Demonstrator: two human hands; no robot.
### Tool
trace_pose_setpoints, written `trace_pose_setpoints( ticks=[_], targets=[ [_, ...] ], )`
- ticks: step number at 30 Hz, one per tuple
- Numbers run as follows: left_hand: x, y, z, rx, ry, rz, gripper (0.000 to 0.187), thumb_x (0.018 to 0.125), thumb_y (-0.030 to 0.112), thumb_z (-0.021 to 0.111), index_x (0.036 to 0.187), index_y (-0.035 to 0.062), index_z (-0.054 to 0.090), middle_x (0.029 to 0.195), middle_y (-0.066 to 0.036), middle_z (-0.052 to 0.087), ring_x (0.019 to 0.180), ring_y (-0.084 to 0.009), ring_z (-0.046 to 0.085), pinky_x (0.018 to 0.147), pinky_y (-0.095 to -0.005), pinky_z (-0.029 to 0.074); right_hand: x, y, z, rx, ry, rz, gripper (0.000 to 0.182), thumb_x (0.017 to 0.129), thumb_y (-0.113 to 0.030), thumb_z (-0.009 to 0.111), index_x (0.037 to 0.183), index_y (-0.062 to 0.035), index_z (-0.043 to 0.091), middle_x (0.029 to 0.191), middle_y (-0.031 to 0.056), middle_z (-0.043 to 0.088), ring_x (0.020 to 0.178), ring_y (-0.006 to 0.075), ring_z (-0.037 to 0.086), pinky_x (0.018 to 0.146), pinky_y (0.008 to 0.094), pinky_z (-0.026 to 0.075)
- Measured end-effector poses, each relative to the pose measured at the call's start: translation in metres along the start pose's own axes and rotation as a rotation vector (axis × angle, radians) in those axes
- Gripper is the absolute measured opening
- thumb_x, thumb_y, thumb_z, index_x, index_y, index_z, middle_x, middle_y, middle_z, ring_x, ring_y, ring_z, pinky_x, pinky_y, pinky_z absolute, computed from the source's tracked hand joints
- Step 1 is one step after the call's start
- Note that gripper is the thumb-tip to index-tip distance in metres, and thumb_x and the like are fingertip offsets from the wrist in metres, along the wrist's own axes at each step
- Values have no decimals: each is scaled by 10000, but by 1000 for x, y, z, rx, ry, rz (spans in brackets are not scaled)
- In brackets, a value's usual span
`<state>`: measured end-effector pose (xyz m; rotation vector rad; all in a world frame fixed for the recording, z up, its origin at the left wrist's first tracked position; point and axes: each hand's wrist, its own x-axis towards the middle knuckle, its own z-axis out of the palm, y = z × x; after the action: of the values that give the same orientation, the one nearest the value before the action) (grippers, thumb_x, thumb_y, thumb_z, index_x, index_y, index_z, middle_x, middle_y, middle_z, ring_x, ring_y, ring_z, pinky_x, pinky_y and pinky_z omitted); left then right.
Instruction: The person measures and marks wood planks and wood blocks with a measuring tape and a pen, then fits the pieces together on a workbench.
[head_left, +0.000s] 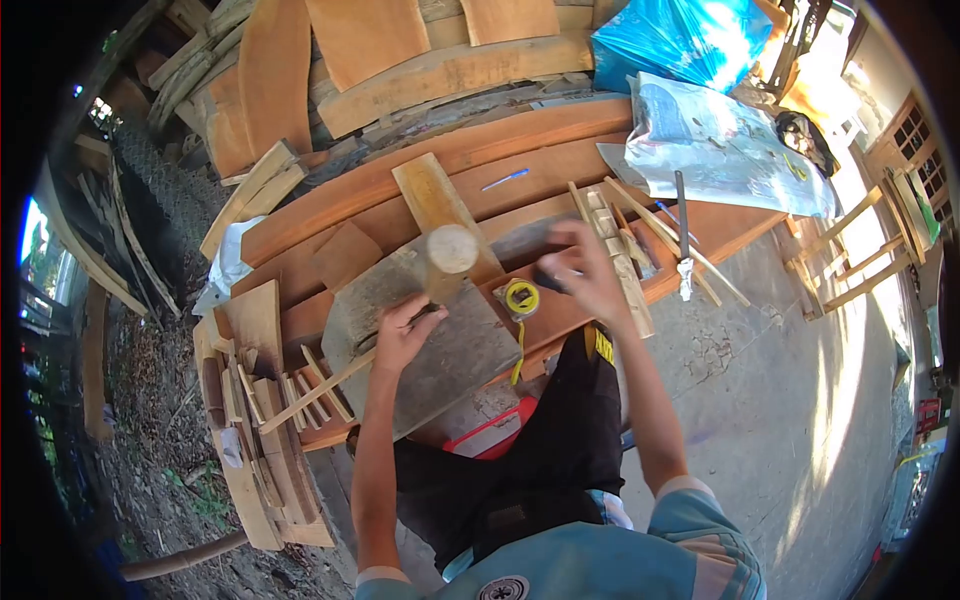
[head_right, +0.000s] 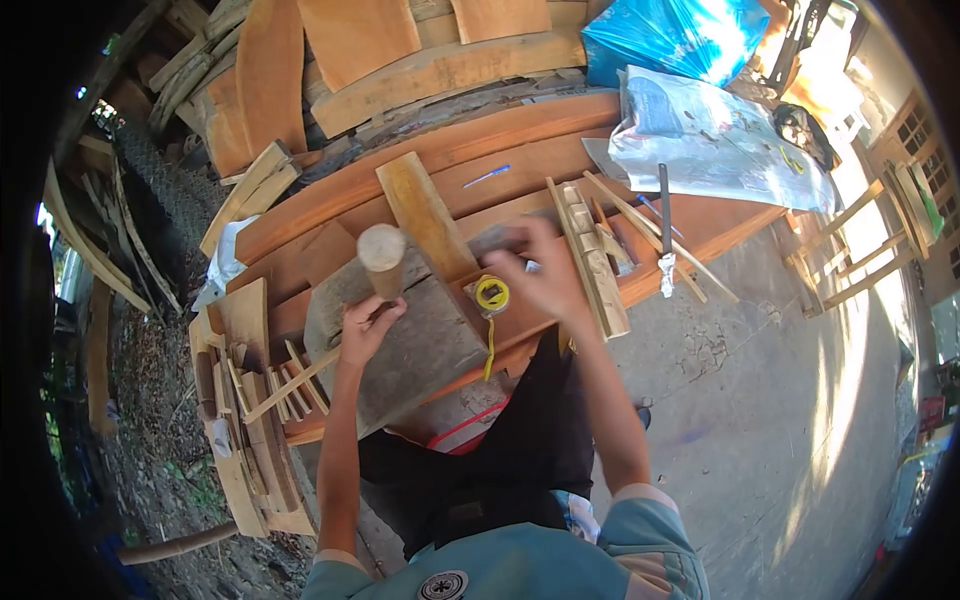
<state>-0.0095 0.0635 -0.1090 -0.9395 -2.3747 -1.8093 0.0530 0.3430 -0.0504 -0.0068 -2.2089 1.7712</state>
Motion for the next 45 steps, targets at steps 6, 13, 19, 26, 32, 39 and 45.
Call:
trace_pose_setpoints(
  ticks=[6, 13, 19, 26, 32, 39, 45],
  targets=[
    [2, 3, -1, 18, -32, 27, 244, 756, 49, 696, 982, -17, 632, 827, -107, 650, 701, -143, 606, 626, -270, 471, -53, 171, -105, -905, 212, 461, 999, 604, -356, 801, 1323, 2, 207, 1095, 269, 548, 1028, 416, 542, 870, 454, 447],
    [0, -1, 0, 8, -16, 27, 287, 766, 74, 700, 1024, -24, 624, 916, -144, 664, 787, -172, 645, 672, -281, 493, -44, 125, -111, -960, 96, 565, 1025, 712, -311, 703, 1435, -115, 4, 987, 287, 607, 935, 424, 594, 794, 445, 487],
    [1, 5, -1, 61, -2, 33, 282, 776, 76, 690, 1027, -29, 617, 929, -160, 661, 799, -204, 654, 686, -295, 495, -84, 19, -89, -704, 140, 155, 676, 790, -174, 619, 1395, -137, 319, 1054, 234, 618, 939, 381, 618, 809, 389, 493],
    [-1, 7, 0, 46, -8, 40, 282, 794, 92, 678, 1044, -19, 611, 927, -150, 657, 785, -196, 648, 686, -287, 492, -136, -160, -80, -536, -92, -240, 676, 772, -153, 683, 1356, -16, 371, 1002, 209, 641, 872, 267, 653, 760, 312, 484],
    [-4, 9, -2, -1, -22, -2, 252, 801, 93, 676, 1017, -20, 615, 830, -112, 643, 706, -147, 611, 640, -270, 475, -140, -172, -69, -603, -253, -100, 718, 728, -133, 727, 1351, -28, 386, 913, 217, 644, 750, 237, 650, 672, 307, 494],
    [-1, -1, -1, 47, -1, 60, 229, 800, 81, 669, 1006, -4, 619, 747, -81, 620, 643, -128, 570, 610, -259, 458, -138, -169, -55, -463, -23, -402, 699, 737, -99, 722, 1357, -80, 400, 858, 164, 651, 633, 243, 637, 596, 299, 491],
    [-1, 5, 6, -80, 66, 22, 162, 807, 58, 652, 948, -10, 612, 729, -53, 608, 635, -98, 548, 589, -250, 443, -133, -175, -57, -504, -299, -215, 685, 744, -95, 711, 1339, 9, 388, 945, 196, 653, 710, 251, 657, 656, 318, 507]
  ],
)
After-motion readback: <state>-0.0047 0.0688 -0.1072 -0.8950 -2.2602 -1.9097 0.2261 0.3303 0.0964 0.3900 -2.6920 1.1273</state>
